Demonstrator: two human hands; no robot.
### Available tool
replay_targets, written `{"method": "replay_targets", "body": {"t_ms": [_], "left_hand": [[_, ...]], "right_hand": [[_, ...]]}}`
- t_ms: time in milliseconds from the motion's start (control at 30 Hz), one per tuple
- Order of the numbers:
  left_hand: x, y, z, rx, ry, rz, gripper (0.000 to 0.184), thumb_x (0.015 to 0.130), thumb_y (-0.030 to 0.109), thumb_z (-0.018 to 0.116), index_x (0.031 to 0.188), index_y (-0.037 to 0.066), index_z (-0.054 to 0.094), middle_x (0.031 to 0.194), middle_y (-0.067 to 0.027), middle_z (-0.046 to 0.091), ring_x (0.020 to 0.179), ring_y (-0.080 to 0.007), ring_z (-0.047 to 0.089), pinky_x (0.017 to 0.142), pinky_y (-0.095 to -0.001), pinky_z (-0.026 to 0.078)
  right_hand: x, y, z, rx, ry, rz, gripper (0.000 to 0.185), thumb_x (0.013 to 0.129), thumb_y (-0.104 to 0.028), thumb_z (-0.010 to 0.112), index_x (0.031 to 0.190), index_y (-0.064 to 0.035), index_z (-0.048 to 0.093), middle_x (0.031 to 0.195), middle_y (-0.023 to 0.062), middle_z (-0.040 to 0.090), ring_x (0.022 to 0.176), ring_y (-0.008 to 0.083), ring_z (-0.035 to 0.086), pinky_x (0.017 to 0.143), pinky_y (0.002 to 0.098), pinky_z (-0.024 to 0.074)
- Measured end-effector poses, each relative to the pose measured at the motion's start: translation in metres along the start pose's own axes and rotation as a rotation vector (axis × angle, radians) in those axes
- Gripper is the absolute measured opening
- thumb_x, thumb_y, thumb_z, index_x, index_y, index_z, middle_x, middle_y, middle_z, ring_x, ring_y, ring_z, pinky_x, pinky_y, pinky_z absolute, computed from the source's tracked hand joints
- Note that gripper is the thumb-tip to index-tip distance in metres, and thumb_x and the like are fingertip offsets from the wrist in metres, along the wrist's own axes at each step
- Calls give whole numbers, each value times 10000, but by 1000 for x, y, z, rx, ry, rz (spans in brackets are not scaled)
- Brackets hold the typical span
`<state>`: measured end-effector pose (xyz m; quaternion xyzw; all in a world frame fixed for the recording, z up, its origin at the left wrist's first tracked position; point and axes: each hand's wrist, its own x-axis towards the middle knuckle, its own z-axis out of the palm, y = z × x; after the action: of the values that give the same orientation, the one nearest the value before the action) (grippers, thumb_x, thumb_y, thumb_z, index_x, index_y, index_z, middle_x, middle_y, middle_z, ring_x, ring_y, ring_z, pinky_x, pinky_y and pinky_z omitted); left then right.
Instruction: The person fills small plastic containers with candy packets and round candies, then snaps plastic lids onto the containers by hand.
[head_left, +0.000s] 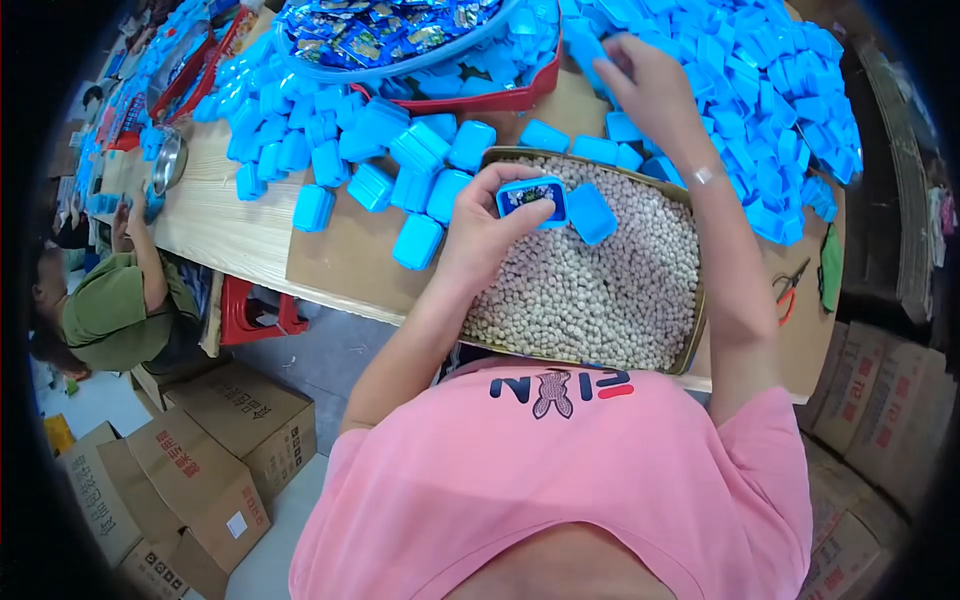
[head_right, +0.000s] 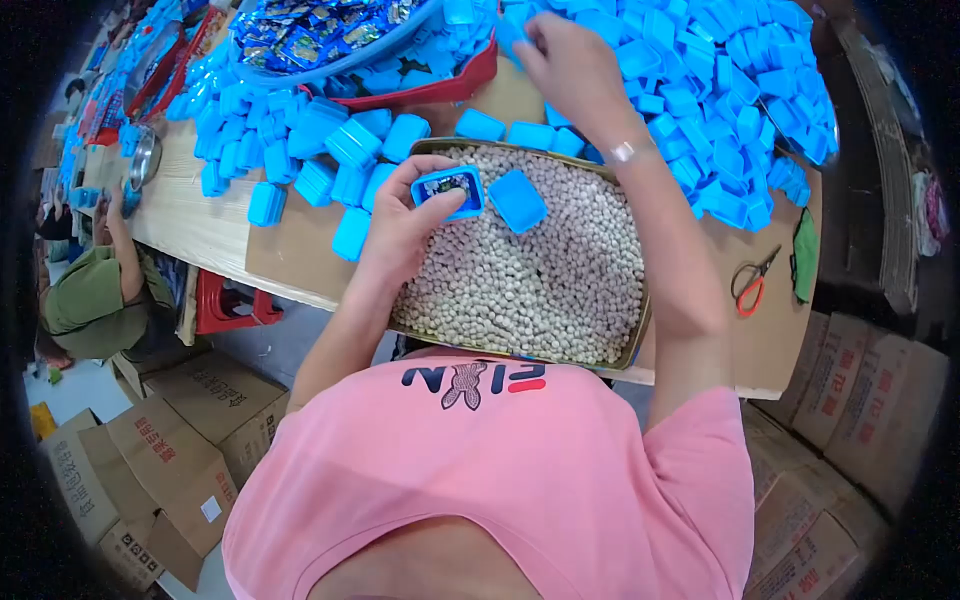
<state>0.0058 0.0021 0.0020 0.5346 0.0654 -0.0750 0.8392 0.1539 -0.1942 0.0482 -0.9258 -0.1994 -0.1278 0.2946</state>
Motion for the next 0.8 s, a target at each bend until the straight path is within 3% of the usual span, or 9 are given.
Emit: {"method": "replay_targets", "body": {"t_ms": [67,133,333,500,667,800], "left_hand": [[1,0,-3,62,-27,-3,342,773,-17,683,1105,36,618,996,-75,663,802,-108,595,727,-222,516],[1,-1,-4,126,-47,1,360,769,-30,677,1118,33,617,1007,-75,662,829,-112,602,746,-224,517],[-2,2,-1,31,-252,-27,444,750,-74,673,1175,28,597,1054,-80,652,884,-120,603,791,-237,522],[-14,6,3,60,-285,-109,547,715,-119,674,1229,38,572,1075,-76,638,910,-127,598,799,-231,513],[-10,-1,0,-20,-283,-79,590,710,-140,673,1258,43,553,1093,-92,625,870,-135,613,685,-202,520],[-6,8,2,52,-305,-115,617,697,-144,683,1268,46,549,1067,-80,624,857,-126,601,693,-203,526]], "right_hand": [[-47,-11,-25,441,-240,156,196,889,-110,619,1050,-3,649,803,-23,617,685,56,503,587,208,403],[-89,-17,-26,929,-362,308,190,897,-109,620,1045,4,654,807,-28,616,687,48,497,601,183,398],[-120,-44,-30,976,-329,312,143,902,-83,613,1013,-10,668,818,-21,617,708,35,500,630,163,400],[-111,-33,-25,771,-326,338,101,895,-61,621,965,-8,671,840,-6,626,728,30,507,638,170,411],[-113,-42,-22,856,-290,361,64,868,-41,646,919,-7,665,810,-6,604,691,38,487,605,180,399],[-118,-51,-20,789,-150,83,65,834,-28,676,895,-13,655,785,-6,571,631,57,454,563,198,382]]}}
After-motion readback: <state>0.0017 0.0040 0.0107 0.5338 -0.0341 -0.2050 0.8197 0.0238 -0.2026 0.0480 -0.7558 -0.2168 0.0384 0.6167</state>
